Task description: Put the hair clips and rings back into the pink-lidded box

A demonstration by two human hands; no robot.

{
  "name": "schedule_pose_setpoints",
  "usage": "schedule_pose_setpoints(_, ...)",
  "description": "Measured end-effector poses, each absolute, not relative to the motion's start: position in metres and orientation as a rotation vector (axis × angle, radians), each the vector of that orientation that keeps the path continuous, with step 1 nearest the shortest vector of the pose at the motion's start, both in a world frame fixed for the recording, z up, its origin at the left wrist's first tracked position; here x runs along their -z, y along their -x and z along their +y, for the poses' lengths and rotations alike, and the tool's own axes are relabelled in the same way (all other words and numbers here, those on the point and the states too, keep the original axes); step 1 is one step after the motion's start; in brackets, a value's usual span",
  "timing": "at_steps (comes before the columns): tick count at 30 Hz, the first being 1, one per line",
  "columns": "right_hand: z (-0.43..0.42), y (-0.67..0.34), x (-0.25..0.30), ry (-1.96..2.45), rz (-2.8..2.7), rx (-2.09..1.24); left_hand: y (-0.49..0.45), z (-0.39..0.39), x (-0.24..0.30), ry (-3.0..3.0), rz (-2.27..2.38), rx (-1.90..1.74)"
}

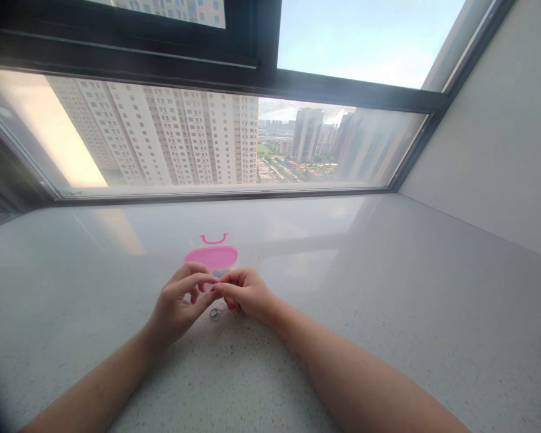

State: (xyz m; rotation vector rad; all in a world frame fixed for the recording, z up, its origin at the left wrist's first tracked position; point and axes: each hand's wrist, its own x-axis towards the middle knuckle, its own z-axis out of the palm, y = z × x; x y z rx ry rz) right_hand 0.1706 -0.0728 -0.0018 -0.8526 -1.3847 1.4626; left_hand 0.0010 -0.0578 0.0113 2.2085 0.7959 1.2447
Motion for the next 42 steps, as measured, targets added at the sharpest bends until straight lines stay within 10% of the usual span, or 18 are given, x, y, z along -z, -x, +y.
schedule_pose_setpoints(42,-0.067,-0.173,0.005,0.768,-1.353,-1.581,0.026,-0.014,-0.009,-2.000,1.510,-1.412)
